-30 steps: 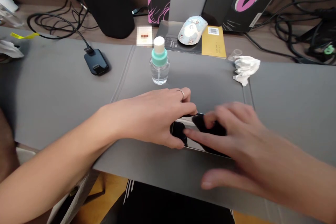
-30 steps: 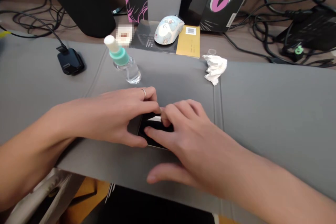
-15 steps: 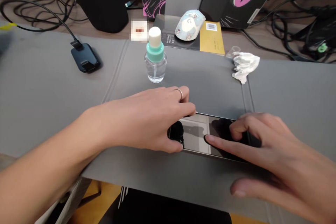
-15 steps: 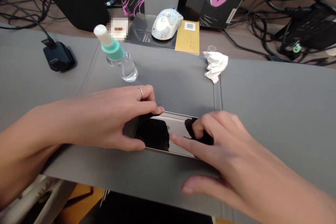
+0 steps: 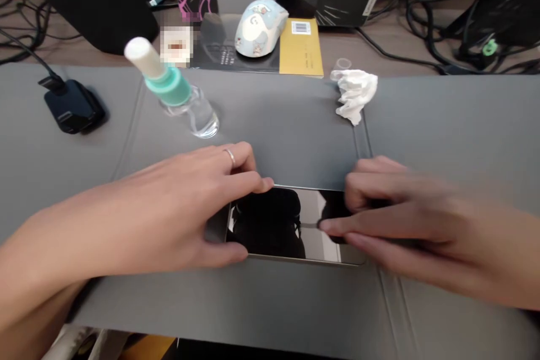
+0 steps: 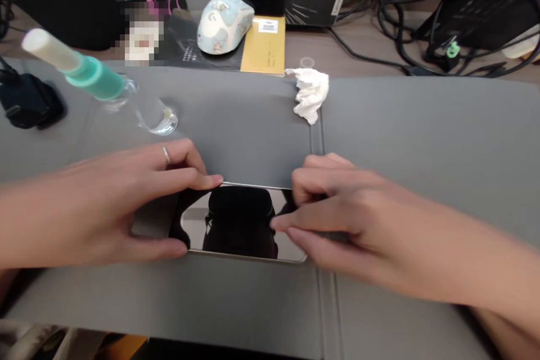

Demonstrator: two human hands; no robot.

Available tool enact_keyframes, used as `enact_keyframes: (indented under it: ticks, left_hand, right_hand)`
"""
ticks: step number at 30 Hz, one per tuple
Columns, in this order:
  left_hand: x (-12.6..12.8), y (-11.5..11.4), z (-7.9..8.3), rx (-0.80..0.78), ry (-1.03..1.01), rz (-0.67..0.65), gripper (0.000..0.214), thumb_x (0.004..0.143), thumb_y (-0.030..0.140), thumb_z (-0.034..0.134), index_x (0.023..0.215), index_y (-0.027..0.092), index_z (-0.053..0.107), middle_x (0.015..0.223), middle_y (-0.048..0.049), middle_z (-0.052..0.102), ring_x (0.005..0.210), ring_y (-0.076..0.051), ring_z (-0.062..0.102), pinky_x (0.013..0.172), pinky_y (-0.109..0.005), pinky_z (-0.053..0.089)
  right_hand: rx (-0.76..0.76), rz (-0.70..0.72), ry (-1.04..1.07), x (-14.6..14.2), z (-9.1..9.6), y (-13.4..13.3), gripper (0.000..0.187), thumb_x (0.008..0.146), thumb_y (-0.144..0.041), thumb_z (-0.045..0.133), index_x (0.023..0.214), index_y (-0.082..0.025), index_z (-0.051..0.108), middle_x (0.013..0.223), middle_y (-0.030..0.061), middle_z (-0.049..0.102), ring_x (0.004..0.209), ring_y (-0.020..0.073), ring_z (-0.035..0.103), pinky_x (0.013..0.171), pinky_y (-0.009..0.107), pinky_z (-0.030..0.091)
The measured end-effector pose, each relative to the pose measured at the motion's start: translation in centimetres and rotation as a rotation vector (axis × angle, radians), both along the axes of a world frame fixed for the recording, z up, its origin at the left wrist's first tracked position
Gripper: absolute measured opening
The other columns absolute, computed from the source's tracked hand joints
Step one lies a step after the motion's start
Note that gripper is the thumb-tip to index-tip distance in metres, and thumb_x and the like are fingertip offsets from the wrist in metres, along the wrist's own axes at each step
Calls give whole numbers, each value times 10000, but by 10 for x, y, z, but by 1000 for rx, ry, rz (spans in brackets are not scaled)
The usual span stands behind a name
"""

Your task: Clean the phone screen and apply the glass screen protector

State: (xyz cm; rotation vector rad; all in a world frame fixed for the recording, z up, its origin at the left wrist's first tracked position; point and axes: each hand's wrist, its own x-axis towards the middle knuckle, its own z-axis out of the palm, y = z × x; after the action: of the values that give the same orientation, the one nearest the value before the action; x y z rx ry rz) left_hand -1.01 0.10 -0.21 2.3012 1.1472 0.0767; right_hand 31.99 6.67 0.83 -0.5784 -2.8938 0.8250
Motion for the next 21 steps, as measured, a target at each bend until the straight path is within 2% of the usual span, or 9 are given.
enact_keyframes:
  ticks: [2, 4, 7, 11, 15, 21]
  left_hand:
    - [-1, -1, 0, -10, 16, 6, 573, 903, 481, 772, 1440, 408, 587, 1290, -28, 608, 1002, -232, 644, 782, -329, 569]
    - [-1, -2, 0, -4, 53, 13, 627, 900, 497, 778, 1479, 417, 552, 1296, -35, 618, 1034, -249, 665, 819, -348, 583]
    - [1, -4, -1, 40, 93, 25, 582, 926, 469, 749, 1467, 415, 542, 1288, -30, 622, 1036, -241, 686, 796, -335, 585]
    - [2, -5, -2, 50, 81, 32, 587, 911, 452, 760, 1460, 414, 557, 1281, -27, 631, 1030, -243, 705, 782, -321, 584]
    - [2, -4, 1, 29, 95, 51, 604, 884, 462, 793, 1452, 409, 596, 1312, -36, 641, 1053, -256, 704, 814, -337, 592]
    - [3, -4, 4, 40, 110, 25, 615, 889, 430, 784, 1461, 403, 559, 1322, -31, 620, 1060, -248, 695, 823, -338, 577]
  right_hand:
    - [-31, 61, 52, -12, -4, -8, 319, 1114, -275, 508, 1097, -230, 823, 803, 17, 556, 767, 175, 490, 721, 353, 393]
    - [-17, 58, 69, -23, -7, -13, 316, 1116, -260, 512, 1093, -210, 823, 828, 23, 554, 794, 185, 472, 751, 360, 374]
    - [9, 55, 66, -28, -10, -14, 340, 1124, -268, 507, 1034, -199, 828, 861, 28, 550, 807, 186, 446, 783, 369, 353]
    - [13, 49, 44, -14, -4, -10, 364, 1120, -279, 499, 960, -211, 818, 870, 30, 559, 804, 185, 455, 777, 373, 350]
    - [-69, 45, -30, -1, 2, -7, 357, 1121, -290, 489, 931, -246, 789, 832, 10, 578, 779, 176, 500, 750, 359, 388]
    - [-85, 14, -48, 9, 8, 4, 404, 1108, -340, 507, 777, -256, 723, 792, 1, 586, 767, 173, 546, 783, 376, 436]
